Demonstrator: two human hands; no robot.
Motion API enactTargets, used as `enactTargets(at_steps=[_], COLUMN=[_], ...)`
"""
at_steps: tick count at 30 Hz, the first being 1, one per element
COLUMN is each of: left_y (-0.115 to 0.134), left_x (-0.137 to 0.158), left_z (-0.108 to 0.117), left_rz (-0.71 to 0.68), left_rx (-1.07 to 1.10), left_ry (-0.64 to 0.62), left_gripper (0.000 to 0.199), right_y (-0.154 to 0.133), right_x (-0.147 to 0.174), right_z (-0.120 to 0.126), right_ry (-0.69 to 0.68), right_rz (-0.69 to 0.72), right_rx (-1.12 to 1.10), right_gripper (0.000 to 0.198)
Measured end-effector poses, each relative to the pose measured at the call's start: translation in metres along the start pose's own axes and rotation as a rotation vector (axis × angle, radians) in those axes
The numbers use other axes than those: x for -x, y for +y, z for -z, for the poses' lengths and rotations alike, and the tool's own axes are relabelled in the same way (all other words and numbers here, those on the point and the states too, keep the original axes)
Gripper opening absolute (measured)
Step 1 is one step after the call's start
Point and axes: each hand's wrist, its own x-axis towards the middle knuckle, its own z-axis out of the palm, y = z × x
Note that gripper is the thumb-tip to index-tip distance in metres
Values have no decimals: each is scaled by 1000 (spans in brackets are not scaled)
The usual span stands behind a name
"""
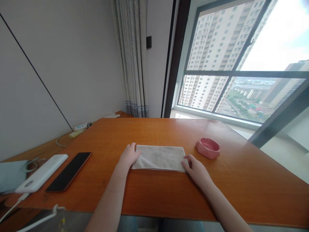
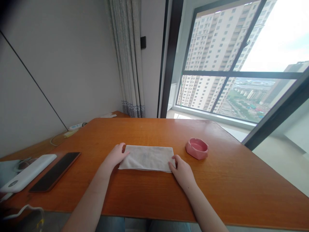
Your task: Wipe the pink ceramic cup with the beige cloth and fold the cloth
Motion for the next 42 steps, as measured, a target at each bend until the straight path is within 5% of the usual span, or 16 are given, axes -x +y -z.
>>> enactTargets(at_steps=[5,8,13,17,22,26,29,35,42], left_y=[-5,-6,-2,3,3,2,7,40,105], left_x=[0,-2,-3,1,2,-5,-9,3,33], left_z=[5,3,-1,1,1,0,1,-6,-51], left_rz=[-13,-65,-15,-7,-62,-63,-111,-325,-615], left_rx=[-10,31,-2,33,128,249,534,985,713], left_ry=[-113,-22,-24,-75,-86,46,121,99,-55], left_gripper=[18,9,9,22,33,40,40,37,29], right_y=[3,6,6,-5,-18,-20,-22,-28,-16], right_x=[-1,-2,0,4,7,7,8,9,0], right_z=[-1,-3,-2,0,-3,-4,-5,-6,-6], right_ry=[7,-55,0,147,-133,-156,-188,-200,-174], right_rz=[39,26,67,246,271,262,341,357,61], right_rx=[54,26,79,204,134,64,-38,-145,-545], right_gripper=[19,16,19,18,20,15,14,14,33])
